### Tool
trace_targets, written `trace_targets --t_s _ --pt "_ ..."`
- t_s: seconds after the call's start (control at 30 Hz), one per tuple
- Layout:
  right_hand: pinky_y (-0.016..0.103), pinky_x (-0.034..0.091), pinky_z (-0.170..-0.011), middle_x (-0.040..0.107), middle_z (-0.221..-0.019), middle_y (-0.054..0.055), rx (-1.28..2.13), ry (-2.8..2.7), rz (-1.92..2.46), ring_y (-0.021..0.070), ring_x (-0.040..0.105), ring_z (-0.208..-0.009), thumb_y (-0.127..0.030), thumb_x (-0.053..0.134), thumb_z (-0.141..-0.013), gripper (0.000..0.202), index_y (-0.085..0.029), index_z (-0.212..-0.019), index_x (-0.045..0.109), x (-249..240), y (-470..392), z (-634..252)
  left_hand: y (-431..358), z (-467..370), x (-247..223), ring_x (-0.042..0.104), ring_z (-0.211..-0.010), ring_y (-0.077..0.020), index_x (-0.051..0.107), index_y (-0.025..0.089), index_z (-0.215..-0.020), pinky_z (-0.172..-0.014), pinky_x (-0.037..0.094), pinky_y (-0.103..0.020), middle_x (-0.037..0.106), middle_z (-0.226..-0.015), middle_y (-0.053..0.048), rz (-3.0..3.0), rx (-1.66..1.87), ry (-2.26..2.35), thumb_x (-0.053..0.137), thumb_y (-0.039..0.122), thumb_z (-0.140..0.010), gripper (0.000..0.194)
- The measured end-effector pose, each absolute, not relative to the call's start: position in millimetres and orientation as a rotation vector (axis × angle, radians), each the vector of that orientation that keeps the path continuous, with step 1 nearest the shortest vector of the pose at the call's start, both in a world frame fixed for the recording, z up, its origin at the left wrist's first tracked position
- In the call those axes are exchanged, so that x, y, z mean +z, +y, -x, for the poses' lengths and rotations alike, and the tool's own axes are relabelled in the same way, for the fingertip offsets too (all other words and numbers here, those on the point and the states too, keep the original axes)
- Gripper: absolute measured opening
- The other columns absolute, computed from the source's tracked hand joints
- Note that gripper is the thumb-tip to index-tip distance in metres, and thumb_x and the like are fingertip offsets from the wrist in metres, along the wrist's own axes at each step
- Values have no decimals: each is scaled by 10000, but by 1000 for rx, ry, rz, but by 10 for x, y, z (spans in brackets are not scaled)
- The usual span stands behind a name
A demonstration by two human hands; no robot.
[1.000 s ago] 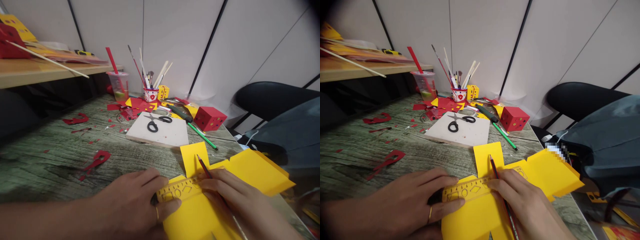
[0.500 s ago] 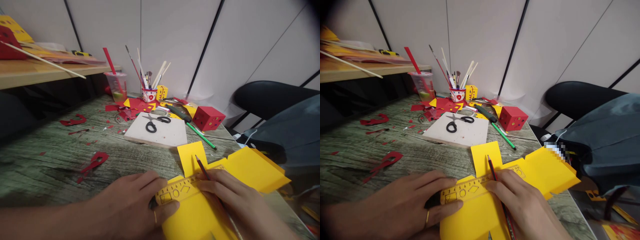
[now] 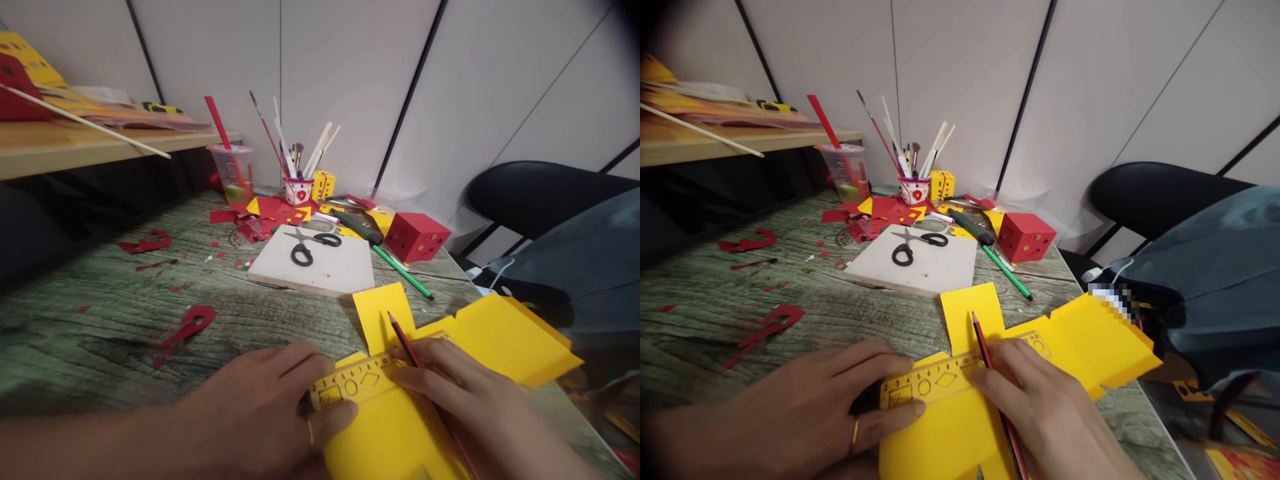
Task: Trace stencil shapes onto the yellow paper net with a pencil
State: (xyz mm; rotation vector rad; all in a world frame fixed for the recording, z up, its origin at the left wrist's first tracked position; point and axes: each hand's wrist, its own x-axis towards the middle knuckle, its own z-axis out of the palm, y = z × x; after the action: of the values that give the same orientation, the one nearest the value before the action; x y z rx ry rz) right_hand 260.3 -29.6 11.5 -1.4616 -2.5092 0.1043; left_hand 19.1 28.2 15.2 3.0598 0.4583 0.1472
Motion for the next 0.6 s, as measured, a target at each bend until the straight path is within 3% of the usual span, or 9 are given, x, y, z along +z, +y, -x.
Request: trace_targets --t_s 0.4,0.6 --pt "355 499 -713 565 -1007 80 5 -2573 1497 232 544 -935 -181 479 -797 308 -257 -1091 529 159 -294 -2595 282 -204 180 526 -846 -231 469 265 -1123 -658 495 -384 564 -985 -81 -3043 155 472 363 455 -835 361" --pt "340 502 -685 572 -981 50 44 -2517 1519 224 551 -909 -167 498 -782 292 -288 -1042 554 160 -316 -2587 273 -202 179 480 -978 -239 473 227 -1134 -768 470 -386 481 -1191 -67 -3007 187 462 397 395 -841 347"
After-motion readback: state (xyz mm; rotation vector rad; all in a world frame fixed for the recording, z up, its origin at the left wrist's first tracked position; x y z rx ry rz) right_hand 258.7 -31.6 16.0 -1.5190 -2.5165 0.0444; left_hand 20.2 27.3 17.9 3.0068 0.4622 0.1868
